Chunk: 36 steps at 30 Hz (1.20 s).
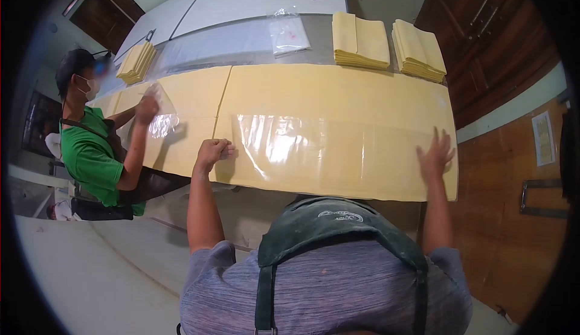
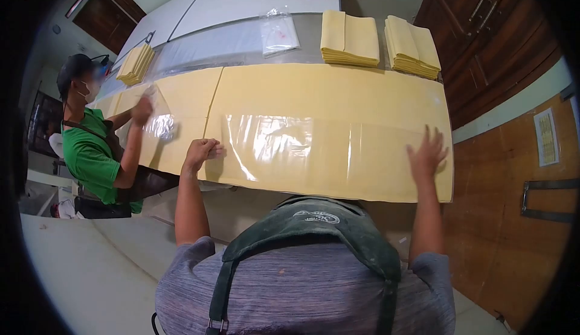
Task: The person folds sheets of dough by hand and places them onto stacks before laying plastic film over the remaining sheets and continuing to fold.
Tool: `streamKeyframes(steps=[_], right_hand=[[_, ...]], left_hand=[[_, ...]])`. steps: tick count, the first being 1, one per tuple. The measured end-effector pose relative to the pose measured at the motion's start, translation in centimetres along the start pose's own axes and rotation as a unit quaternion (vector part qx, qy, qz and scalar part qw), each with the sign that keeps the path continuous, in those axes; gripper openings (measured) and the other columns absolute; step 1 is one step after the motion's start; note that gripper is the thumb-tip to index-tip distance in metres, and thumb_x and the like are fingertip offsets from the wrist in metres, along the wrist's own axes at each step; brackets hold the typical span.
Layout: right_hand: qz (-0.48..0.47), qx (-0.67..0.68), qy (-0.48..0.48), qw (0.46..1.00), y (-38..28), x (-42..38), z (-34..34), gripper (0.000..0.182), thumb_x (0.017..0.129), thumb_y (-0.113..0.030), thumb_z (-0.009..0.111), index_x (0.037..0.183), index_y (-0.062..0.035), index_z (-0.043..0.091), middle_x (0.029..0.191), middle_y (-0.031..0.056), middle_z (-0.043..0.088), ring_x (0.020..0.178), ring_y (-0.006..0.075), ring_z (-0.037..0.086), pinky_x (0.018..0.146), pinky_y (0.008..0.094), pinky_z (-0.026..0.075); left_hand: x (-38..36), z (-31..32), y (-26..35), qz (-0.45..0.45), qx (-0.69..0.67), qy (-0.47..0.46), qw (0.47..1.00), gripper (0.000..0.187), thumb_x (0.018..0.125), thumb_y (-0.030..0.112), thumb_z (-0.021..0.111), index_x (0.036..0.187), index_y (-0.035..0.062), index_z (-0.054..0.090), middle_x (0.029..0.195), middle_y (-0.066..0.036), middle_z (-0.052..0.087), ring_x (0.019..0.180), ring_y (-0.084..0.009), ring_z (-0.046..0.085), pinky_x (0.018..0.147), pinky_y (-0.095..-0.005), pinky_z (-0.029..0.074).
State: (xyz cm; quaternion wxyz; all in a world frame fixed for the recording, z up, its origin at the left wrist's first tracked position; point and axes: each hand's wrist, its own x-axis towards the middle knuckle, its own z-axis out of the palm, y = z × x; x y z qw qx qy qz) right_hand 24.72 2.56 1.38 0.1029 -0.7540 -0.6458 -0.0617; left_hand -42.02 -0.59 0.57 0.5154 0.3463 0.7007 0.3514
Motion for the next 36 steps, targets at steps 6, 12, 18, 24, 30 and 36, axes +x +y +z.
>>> streamKeyframes(steps=[6, 12, 18, 24, 30, 36], right_hand=[[-0.057, 0.027, -0.167, 0.984, -6.8, -5.7, 2.9, 0.086, 0.092, -0.054, 0.056, 0.158, -0.0107, 0.02, 0.166, 0.0171, 0.01, 0.153, 0.0362, 0.006, 0.117, 0.064, 0.005], [-0.018, 0.006, -0.225, 0.974, -9.0, -7.6, 1.6, 0.088, 0.093, -0.054, 0.054, 0.159, -0.0087, 0.016, 0.166, 0.0189, 0.005, 0.153, 0.0378, 0.001, 0.117, 0.0643, 0.005], [-0.014, 0.029, -0.231, 0.972, -12.3, -6.7, -0.3, 0.075, 0.093, -0.05, 0.058, 0.151, -0.0073, 0.038, 0.158, 0.0218, 0.03, 0.149, 0.0364, 0.022, 0.119, 0.0572, 0.013], [-0.103, 0.561, -0.398, 0.719, -23.9, -4.9, -3.6, 0.056, 0.094, -0.039, 0.068, 0.133, -0.0008, 0.055, 0.118, 0.0149, 0.067, 0.1, 0.0218, 0.067, 0.088, 0.0341, 0.053], [-0.023, 0.683, -0.343, 0.644, -25.8, -5.6, -0.2, 0.028, 0.101, -0.029, 0.057, 0.108, -0.002, 0.063, 0.078, 0.0025, 0.06, 0.068, 0.0098, 0.058, 0.061, 0.029, 0.051], [-0.057, 0.26, 0.08, 0.961, -6.0, -4.1, 6.9, 0.017, 0.091, -0.014, 0.061, 0.087, 0.0031, 0.062, 0.124, 0.0219, 0.061, 0.118, 0.0407, 0.055, 0.102, 0.0487, 0.043]], left_hand=[[0.1, -1.0, -0.5, 0.011, 0.145, 0.087, 0.986, 0.029, 0.097, 0.022, 0.066, 0.091, -0.0056, 0.068, 0.086, -0.011, 0.071, 0.072, -0.0138, 0.066, 0.066, -0.0279, 0.057], [0.3, -2.9, -1.5, 0.057, -0.007, 0.075, 0.996, 0.031, 0.095, 0.026, 0.069, 0.086, -0.0039, 0.069, 0.079, -0.007, 0.068, 0.066, -0.0119, 0.063, 0.062, -0.0261, 0.054], [-1.8, -2.1, 2.8, 0.052, 0.012, 0.017, 0.998, 0.028, 0.097, 0.022, 0.066, 0.099, -0.0056, 0.068, 0.087, -0.01, 0.071, 0.078, -0.0152, 0.068, 0.07, -0.029, 0.058], [-5.1, 9.8, 8.8, 0.162, 0.009, -0.118, 0.98, 0.025, 0.09, 0.021, 0.075, 0.083, -0.0001, 0.063, 0.075, -0.008, 0.067, 0.065, -0.0124, 0.064, 0.06, -0.026, 0.053], [-6.1, 19.3, 8.9, 0.16, 0.041, -0.008, 0.986, 0.037, 0.093, 0.031, 0.072, 0.069, 0.0093, 0.053, 0.06, 0.001, 0.052, 0.053, -0.0069, 0.046, 0.046, -0.0256, 0.037], [0.5, 5.1, 0.3, 0.16, 0.308, 0.253, 0.903, 0.04, 0.089, 0.033, 0.074, 0.075, -0.0019, 0.06, 0.068, -0.018, 0.063, 0.062, -0.0324, 0.06, 0.062, -0.0429, 0.047]])
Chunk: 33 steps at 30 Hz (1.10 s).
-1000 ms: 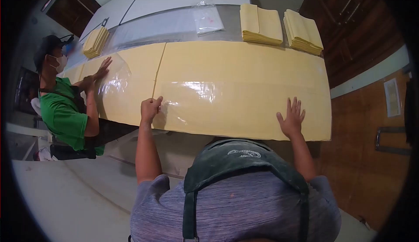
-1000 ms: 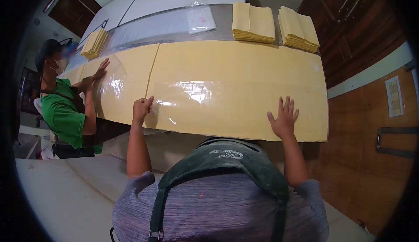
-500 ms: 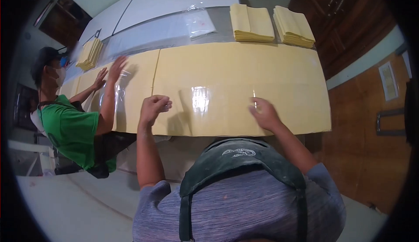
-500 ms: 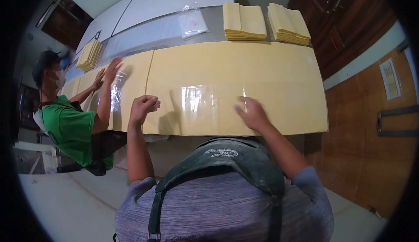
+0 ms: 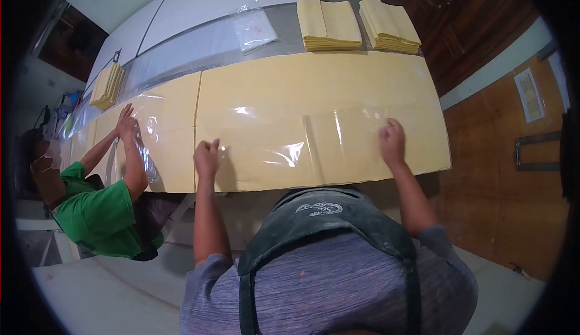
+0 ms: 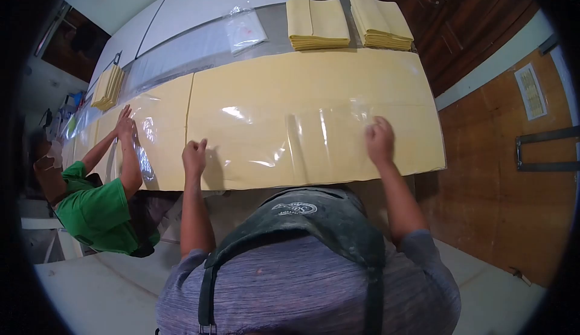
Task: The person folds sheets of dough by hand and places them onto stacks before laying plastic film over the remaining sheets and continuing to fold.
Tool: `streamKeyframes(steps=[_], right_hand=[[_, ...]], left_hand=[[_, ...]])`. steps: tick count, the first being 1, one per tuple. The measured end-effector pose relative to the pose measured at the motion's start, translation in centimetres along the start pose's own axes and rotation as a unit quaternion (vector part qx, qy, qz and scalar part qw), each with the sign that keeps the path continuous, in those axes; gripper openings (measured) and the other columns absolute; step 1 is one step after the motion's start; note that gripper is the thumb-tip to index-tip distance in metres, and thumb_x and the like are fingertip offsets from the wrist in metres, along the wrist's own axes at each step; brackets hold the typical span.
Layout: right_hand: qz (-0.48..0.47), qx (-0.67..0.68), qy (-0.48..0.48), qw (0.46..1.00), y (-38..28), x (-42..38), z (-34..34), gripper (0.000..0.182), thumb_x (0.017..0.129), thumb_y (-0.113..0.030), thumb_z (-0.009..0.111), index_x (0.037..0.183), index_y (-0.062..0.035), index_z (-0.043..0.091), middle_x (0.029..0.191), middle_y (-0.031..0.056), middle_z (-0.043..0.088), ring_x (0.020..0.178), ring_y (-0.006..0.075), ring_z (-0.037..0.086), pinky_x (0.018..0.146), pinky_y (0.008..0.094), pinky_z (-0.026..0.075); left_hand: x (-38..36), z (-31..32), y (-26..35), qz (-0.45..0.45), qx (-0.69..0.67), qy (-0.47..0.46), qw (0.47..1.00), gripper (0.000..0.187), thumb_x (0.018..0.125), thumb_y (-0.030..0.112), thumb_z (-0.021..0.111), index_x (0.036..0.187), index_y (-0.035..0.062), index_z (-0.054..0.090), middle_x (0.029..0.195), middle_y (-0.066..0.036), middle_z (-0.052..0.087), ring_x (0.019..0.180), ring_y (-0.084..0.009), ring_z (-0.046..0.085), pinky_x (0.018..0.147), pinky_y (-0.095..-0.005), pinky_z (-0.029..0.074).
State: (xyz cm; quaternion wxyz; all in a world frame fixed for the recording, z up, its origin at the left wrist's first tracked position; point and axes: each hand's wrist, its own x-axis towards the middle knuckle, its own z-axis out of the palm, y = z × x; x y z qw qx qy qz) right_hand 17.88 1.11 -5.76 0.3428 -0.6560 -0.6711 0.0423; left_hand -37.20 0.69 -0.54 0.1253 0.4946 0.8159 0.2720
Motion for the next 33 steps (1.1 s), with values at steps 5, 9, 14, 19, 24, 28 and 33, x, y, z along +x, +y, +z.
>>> streamKeyframes(steps=[5, 9, 14, 19, 24, 28, 33], right_hand=[[-0.007, -0.007, -0.043, 0.999, 3.5, -1.2, -3.4, 0.019, 0.095, -0.014, 0.058, 0.086, 0.0018, 0.053, 0.143, 0.0226, 0.051, 0.136, 0.0419, 0.043, 0.113, 0.0548, 0.032], [0.018, -0.02, -0.064, 0.998, 3.2, -1.6, -3.4, 0.017, 0.097, -0.015, 0.056, 0.088, -0.001, 0.05, 0.147, 0.0241, 0.047, 0.14, 0.0422, 0.039, 0.115, 0.0555, 0.027], [0.017, -0.034, -0.067, 0.997, 2.9, -1.9, -2.6, 0.018, 0.097, -0.015, 0.056, 0.087, -0.0014, 0.049, 0.149, 0.0217, 0.045, 0.141, 0.041, 0.038, 0.115, 0.0585, 0.025], [0.022, -0.049, -0.078, 0.996, 2.5, -1.7, -3.0, 0.017, 0.096, -0.014, 0.057, 0.087, -0.0019, 0.049, 0.151, 0.0216, 0.043, 0.142, 0.0407, 0.036, 0.115, 0.0591, 0.024], [0.014, -0.059, -0.092, 0.994, 1.8, -1.4, -3.2, 0.018, 0.096, -0.015, 0.056, 0.086, -0.0017, 0.048, 0.153, 0.0219, 0.04, 0.143, 0.041, 0.034, 0.115, 0.0596, 0.023], [0.015, -0.074, -0.103, 0.992, 1.6, -1.1, -2.5, 0.017, 0.096, -0.015, 0.054, 0.089, -0.0001, 0.049, 0.151, 0.023, 0.04, 0.142, 0.0426, 0.035, 0.115, 0.0596, 0.023], [-0.021, -0.097, -0.098, 0.99, 1.5, -1.5, -2.7, 0.02, 0.096, -0.014, 0.053, 0.109, 0.0019, 0.052, 0.149, 0.0244, 0.04, 0.139, 0.0438, 0.036, 0.115, 0.0607, 0.024]], left_hand=[[-1.5, -1.5, -3.2, -0.008, 0.099, 0.024, 0.995, 0.04, 0.09, 0.035, 0.073, 0.08, -0.0022, 0.061, 0.071, -0.02, 0.065, 0.065, -0.0368, 0.062, 0.063, -0.0452, 0.048], [-1.9, -1.6, -3.7, 0.007, 0.153, 0.065, 0.986, 0.041, 0.091, 0.036, 0.072, 0.081, -0.0016, 0.062, 0.071, -0.02, 0.065, 0.067, -0.0378, 0.064, 0.063, -0.0463, 0.049], [-0.3, -2.8, -3.5, -0.028, 0.094, 0.081, 0.992, 0.04, 0.09, 0.037, 0.072, 0.081, -0.0012, 0.062, 0.071, -0.019, 0.065, 0.068, -0.0385, 0.064, 0.064, -0.047, 0.049], [-0.4, -3.7, -3.3, -0.066, 0.199, 0.107, 0.972, 0.033, 0.089, 0.03, 0.073, 0.094, -0.0011, 0.063, 0.091, -0.019, 0.067, 0.087, -0.0363, 0.065, 0.075, -0.0465, 0.05], [-4.2, 3.7, 0.8, 0.144, 0.049, 0.054, 0.987, 0.066, 0.094, 0.033, 0.064, 0.143, -0.0041, 0.04, 0.148, -0.027, 0.039, 0.14, -0.0415, 0.034, 0.115, -0.048, 0.029], [-7.2, 3.9, 5.2, 0.135, 0.214, -0.117, 0.96, 0.083, 0.096, 0.046, 0.053, 0.154, -0.0045, 0.022, 0.162, -0.024, 0.018, 0.151, -0.0398, 0.012, 0.123, -0.0518, 0.008], [-5.4, 3.7, 3.6, 0.103, 0.209, -0.108, 0.966, 0.089, 0.094, 0.048, 0.051, 0.156, -0.0038, 0.014, 0.164, -0.022, 0.012, 0.153, -0.038, 0.007, 0.122, -0.0539, 0.002]])
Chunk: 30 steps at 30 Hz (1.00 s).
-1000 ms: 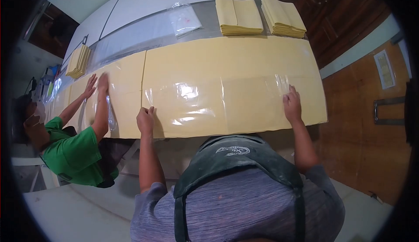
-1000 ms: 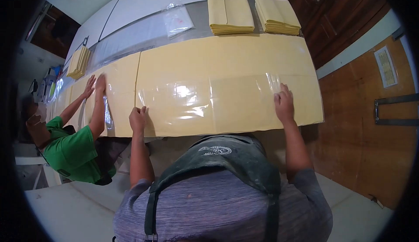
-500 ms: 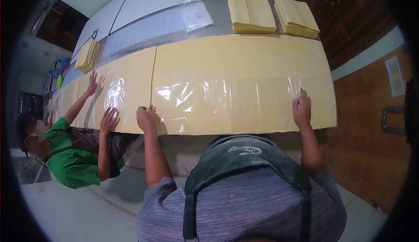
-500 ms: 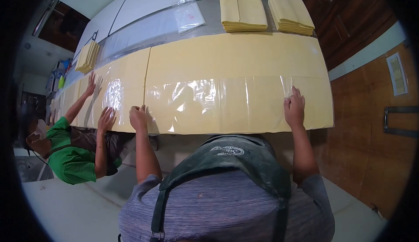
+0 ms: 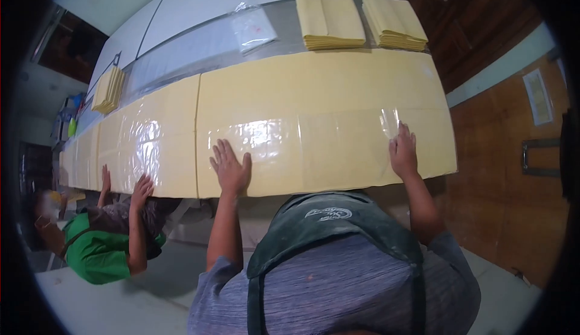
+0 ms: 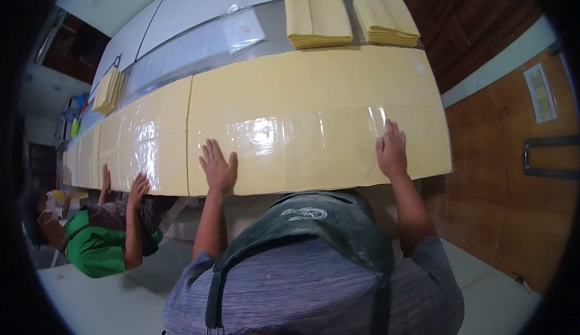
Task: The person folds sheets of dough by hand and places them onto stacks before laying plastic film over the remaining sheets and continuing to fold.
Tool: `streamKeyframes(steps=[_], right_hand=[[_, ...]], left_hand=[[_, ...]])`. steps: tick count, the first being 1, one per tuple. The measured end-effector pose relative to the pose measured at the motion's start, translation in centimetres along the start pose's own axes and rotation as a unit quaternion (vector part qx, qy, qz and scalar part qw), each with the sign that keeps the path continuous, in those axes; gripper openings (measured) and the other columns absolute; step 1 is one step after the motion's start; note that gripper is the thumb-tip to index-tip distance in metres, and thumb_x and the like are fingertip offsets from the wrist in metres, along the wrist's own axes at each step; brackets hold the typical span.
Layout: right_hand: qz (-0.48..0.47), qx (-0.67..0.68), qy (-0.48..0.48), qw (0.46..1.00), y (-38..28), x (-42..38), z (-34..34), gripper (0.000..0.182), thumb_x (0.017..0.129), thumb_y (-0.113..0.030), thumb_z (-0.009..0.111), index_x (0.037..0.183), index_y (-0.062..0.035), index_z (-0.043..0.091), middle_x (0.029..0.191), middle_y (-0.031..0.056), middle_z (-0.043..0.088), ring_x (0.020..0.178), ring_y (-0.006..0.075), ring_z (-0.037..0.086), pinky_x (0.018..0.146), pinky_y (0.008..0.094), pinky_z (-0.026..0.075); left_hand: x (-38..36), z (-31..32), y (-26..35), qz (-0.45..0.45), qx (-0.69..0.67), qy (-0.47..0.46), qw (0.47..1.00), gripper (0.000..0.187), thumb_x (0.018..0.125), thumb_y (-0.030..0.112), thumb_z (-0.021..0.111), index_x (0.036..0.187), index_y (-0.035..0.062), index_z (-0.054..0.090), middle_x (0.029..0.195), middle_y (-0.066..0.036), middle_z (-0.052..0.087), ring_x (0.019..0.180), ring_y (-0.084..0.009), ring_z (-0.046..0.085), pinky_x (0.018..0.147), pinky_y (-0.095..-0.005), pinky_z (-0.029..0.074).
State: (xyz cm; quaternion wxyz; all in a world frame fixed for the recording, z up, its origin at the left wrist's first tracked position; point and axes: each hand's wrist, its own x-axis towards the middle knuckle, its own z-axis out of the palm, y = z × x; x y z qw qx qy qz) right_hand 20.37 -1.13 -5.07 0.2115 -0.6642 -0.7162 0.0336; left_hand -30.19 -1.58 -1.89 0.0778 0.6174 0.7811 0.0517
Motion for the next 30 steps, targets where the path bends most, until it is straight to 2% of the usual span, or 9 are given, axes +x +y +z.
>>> streamKeyframes(steps=[2, 4, 9, 13, 26, 29, 30], right_hand=[[0.038, 0.052, 0.001, 0.998, 0.4, -0.3, -0.2, 0.04, 0.095, -0.015, 0.054, 0.131, 0.0025, 0.046, 0.149, 0.0248, 0.04, 0.138, 0.0435, 0.037, 0.115, 0.061, 0.024], [0.037, 0.055, -0.019, 0.998, 1.4, -0.7, 0.0, 0.057, 0.095, -0.016, 0.054, 0.145, 0.0022, 0.035, 0.147, 0.0252, 0.041, 0.139, 0.0423, 0.037, 0.116, 0.0595, 0.023], [0.062, 0.031, -0.056, 0.996, 0.2, -0.7, -1.9, 0.051, 0.098, -0.021, 0.05, 0.14, 0.0069, 0.039, 0.148, 0.0233, 0.042, 0.141, 0.0389, 0.036, 0.118, 0.0546, 0.024], [0.048, 0.013, -0.031, 0.998, 0.4, -1.8, -1.4, 0.045, 0.099, -0.021, 0.048, 0.133, 0.007, 0.045, 0.152, 0.0198, 0.04, 0.143, 0.0369, 0.034, 0.118, 0.0543, 0.024], [0.055, 0.016, -0.052, 0.997, 0.7, -1.5, -2.4, 0.049, 0.1, -0.023, 0.045, 0.139, 0.0068, 0.041, 0.151, 0.019, 0.04, 0.143, 0.0358, 0.034, 0.119, 0.0535, 0.022], [0.046, 0.031, -0.054, 0.997, 1.3, -1.3, -2.4, 0.051, 0.099, -0.022, 0.049, 0.141, 0.0054, 0.04, 0.151, 0.0193, 0.041, 0.143, 0.0373, 0.034, 0.119, 0.0535, 0.022], [0.05, 0.046, -0.057, 0.996, 2.1, -1.2, -2.5, 0.048, 0.097, -0.021, 0.052, 0.137, 0.0033, 0.044, 0.149, 0.0205, 0.043, 0.143, 0.0383, 0.035, 0.119, 0.0532, 0.021]], left_hand=[[-0.1, 0.2, -0.4, 0.0, 0.008, -0.001, 1.0, 0.089, 0.095, 0.048, 0.051, 0.156, -0.0033, 0.013, 0.165, -0.022, 0.011, 0.153, -0.0375, 0.007, 0.122, -0.0534, 0.001], [0.2, 0.8, -0.8, 0.006, 0.018, -0.005, 1.0, 0.089, 0.095, 0.048, 0.052, 0.157, -0.0021, 0.013, 0.165, -0.021, 0.01, 0.153, -0.0364, 0.006, 0.122, -0.0527, 0.001], [-0.2, 0.1, 0.2, -0.001, 0.02, -0.009, 1.0, 0.085, 0.095, 0.043, 0.054, 0.157, -0.0018, 0.015, 0.165, -0.02, 0.012, 0.153, -0.0361, 0.007, 0.122, -0.0547, 0.003], [-0.3, -0.2, 0.4, 0.001, 0.033, -0.014, 0.999, 0.084, 0.096, 0.042, 0.052, 0.157, -0.0013, 0.014, 0.165, -0.02, 0.013, 0.153, -0.0364, 0.007, 0.121, -0.0558, 0.004], [-0.1, -0.4, 0.6, -0.012, 0.044, -0.03, 0.999, 0.085, 0.095, 0.043, 0.052, 0.158, 0.0014, 0.013, 0.166, -0.016, 0.011, 0.153, -0.0353, 0.007, 0.12, -0.0584, 0.003], [-0.2, -0.4, 0.6, -0.01, 0.043, -0.023, 0.999, 0.085, 0.095, 0.043, 0.052, 0.158, 0.0011, 0.013, 0.166, -0.017, 0.01, 0.153, -0.0355, 0.007, 0.12, -0.059, 0.003], [-0.2, -0.5, 0.7, -0.009, 0.039, -0.025, 0.999, 0.087, 0.094, 0.044, 0.053, 0.157, 0.0001, 0.013, 0.166, -0.018, 0.01, 0.153, -0.0357, 0.006, 0.12, -0.0589, 0.003]])
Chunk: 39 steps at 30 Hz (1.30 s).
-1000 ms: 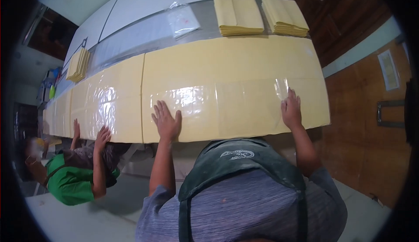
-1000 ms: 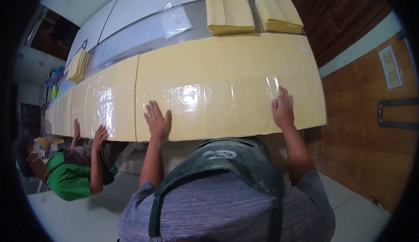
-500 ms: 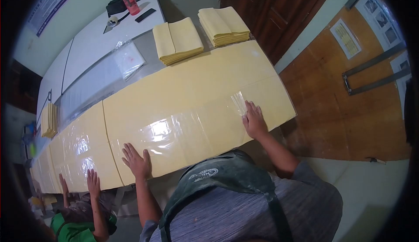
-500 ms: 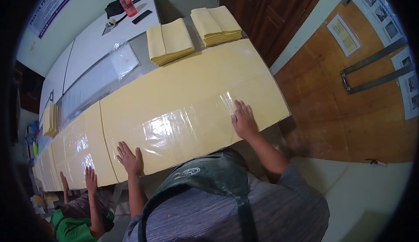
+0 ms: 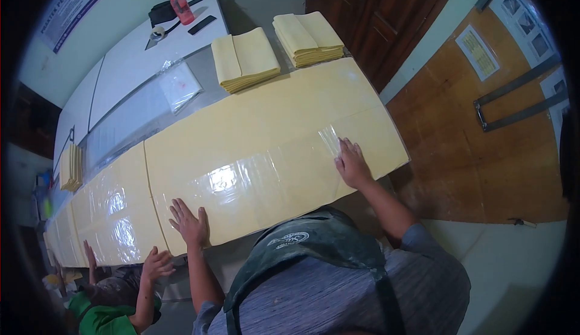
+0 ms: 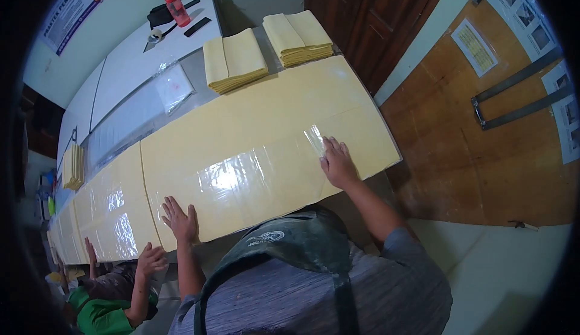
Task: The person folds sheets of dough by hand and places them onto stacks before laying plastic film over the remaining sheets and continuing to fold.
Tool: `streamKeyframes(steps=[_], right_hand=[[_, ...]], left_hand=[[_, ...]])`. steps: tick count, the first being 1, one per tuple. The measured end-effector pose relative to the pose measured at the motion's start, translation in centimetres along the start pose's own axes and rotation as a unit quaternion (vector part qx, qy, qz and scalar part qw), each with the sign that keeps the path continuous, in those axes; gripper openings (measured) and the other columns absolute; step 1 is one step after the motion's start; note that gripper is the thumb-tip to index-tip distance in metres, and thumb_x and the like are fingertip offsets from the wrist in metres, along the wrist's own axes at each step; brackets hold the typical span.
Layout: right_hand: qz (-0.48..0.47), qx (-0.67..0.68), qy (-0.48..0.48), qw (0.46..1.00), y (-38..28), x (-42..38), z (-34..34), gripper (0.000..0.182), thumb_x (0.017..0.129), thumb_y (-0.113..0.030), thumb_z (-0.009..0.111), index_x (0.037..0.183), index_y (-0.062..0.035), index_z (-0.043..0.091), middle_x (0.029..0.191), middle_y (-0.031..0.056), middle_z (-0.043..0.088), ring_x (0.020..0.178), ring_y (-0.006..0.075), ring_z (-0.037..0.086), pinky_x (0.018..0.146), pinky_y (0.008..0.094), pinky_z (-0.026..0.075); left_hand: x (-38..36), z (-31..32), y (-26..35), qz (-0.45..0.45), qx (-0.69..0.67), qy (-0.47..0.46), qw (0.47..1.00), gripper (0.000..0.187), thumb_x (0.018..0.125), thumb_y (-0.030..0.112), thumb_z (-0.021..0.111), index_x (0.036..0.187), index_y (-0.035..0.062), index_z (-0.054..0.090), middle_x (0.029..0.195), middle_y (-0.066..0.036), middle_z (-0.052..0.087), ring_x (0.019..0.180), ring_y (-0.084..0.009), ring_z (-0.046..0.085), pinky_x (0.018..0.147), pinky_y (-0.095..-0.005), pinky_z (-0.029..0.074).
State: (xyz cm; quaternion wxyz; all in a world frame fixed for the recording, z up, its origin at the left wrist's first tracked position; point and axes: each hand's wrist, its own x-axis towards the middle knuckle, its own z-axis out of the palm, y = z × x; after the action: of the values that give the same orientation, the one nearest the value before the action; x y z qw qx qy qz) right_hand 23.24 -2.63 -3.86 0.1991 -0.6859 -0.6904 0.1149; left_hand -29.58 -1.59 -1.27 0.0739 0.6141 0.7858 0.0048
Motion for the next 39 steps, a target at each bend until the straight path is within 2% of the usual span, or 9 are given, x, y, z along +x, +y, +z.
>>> streamKeyframes(steps=[3, 8, 11, 13, 18, 21, 26, 30, 39], right_hand=[[0.021, -0.016, 0.032, 0.999, 10.5, 1.6, -1.3, 0.014, 0.092, -0.016, 0.06, 0.099, -0.0036, 0.057, 0.137, 0.0257, 0.053, 0.136, 0.0405, 0.042, 0.112, 0.0518, 0.032], [0.403, -0.164, 0.256, 0.863, 29.1, 3.5, -24.0, 0.03, 0.098, -0.029, 0.056, 0.105, -0.0014, 0.066, 0.097, 0.0218, 0.071, 0.09, 0.0365, 0.069, 0.078, 0.0474, 0.052], [0.227, -0.034, 0.382, 0.895, 11.6, 8.0, -28.6, 0.025, 0.098, -0.025, 0.057, 0.102, -0.0015, 0.065, 0.093, 0.0204, 0.069, 0.085, 0.0341, 0.068, 0.075, 0.0431, 0.052], [0.085, 0.12, 0.283, 0.948, -0.7, 9.5, -25.1, 0.02, 0.098, -0.023, 0.058, 0.103, -0.0041, 0.065, 0.089, 0.0191, 0.068, 0.08, 0.0327, 0.066, 0.074, 0.0412, 0.051], [-0.232, 0.141, 0.016, 0.962, -16.3, 5.8, -18.8, 0.014, 0.093, -0.017, 0.068, 0.095, -0.0035, 0.067, 0.073, 0.0167, 0.063, 0.067, 0.0254, 0.064, 0.065, 0.0358, 0.051], [-0.114, 0.427, 0.054, 0.896, -15.5, 5.0, -18.7, 0.027, 0.09, -0.023, 0.072, 0.101, 0.0014, 0.065, 0.082, 0.0144, 0.066, 0.073, 0.0267, 0.065, 0.066, 0.0342, 0.051], [-0.055, 0.09, 0.184, 0.977, -12.3, 2.3, -16.4, 0.115, 0.065, -0.017, 0.09, 0.153, -0.0016, 0.018, 0.109, 0.0201, 0.065, 0.099, 0.0373, 0.065, 0.091, 0.0421, 0.05], [0.047, 0.477, 0.288, 0.829, 0.1, 4.4, -3.6, 0.062, 0.079, -0.004, 0.072, 0.138, -0.0022, 0.051, 0.103, 0.0143, 0.069, 0.091, 0.0281, 0.068, 0.083, 0.0365, 0.053], [0.124, 0.262, 0.404, 0.868, 18.7, 5.9, -7.3, 0.017, 0.092, -0.003, 0.059, 0.106, 0.0033, 0.067, 0.106, 0.0153, 0.067, 0.098, 0.0231, 0.064, 0.085, 0.0351, 0.052]], left_hand=[[-0.3, -0.3, 0.2, -0.003, 0.0, -0.007, 1.0, 0.088, 0.094, 0.046, 0.053, 0.157, -0.0012, 0.013, 0.166, -0.018, 0.009, 0.153, -0.036, 0.005, 0.12, -0.0594, 0.002], [0.2, -0.3, -0.2, -0.01, 0.017, -0.042, 0.999, 0.091, 0.094, 0.05, 0.052, 0.157, -0.0018, 0.012, 0.166, -0.019, 0.008, 0.153, -0.0375, 0.002, 0.117, -0.0652, -0.002], [2.1, -4.0, 3.3, -0.022, 0.045, -0.113, 0.992, 0.087, 0.092, 0.05, 0.058, 0.152, -0.0034, 0.027, 0.159, -0.024, 0.027, 0.15, -0.0401, 0.018, 0.117, -0.064, 0.007], [3.2, -6.5, 8.0, 0.166, -0.217, 0.073, 0.959, 0.071, 0.084, 0.029, 0.079, 0.141, 0.0007, 0.047, 0.136, -0.021, 0.057, 0.122, -0.0415, 0.056, 0.103, -0.0432, 0.046], [-3.4, -20.3, 27.7, 0.62, -0.228, 0.141, 0.738, 0.08, 0.077, 0.032, 0.082, 0.144, 0.0107, 0.044, 0.133, -0.014, 0.055, 0.126, -0.0341, 0.049, 0.111, -0.0446, 0.036], [-4.5, -20.6, 31.5, 0.608, -0.178, 0.142, 0.761, 0.061, 0.085, 0.03, 0.074, 0.137, 0.0106, 0.049, 0.117, -0.012, 0.061, 0.111, -0.0327, 0.06, 0.098, -0.0436, 0.046], [-5.2, -21.1, 33.5, 0.559, -0.262, 0.136, 0.775, 0.021, 0.091, 0.024, 0.066, 0.106, 0.0121, 0.058, 0.094, -0.007, 0.063, 0.085, -0.0286, 0.068, 0.066, -0.0422, 0.054], [-7.7, -21.7, 34.8, 0.593, -0.29, 0.12, 0.742, 0.02, 0.091, 0.027, 0.067, 0.101, 0.0127, 0.057, 0.088, -0.005, 0.061, 0.077, -0.0276, 0.068, 0.059, -0.0407, 0.053], [-5.3, -23.8, 30.8, 0.519, -0.416, 0.24, 0.707, 0.021, 0.08, 0.012, 0.081, 0.092, 0.0088, 0.064, 0.072, -0.005, 0.061, 0.059, -0.0215, 0.062, 0.05, -0.0349, 0.047]])
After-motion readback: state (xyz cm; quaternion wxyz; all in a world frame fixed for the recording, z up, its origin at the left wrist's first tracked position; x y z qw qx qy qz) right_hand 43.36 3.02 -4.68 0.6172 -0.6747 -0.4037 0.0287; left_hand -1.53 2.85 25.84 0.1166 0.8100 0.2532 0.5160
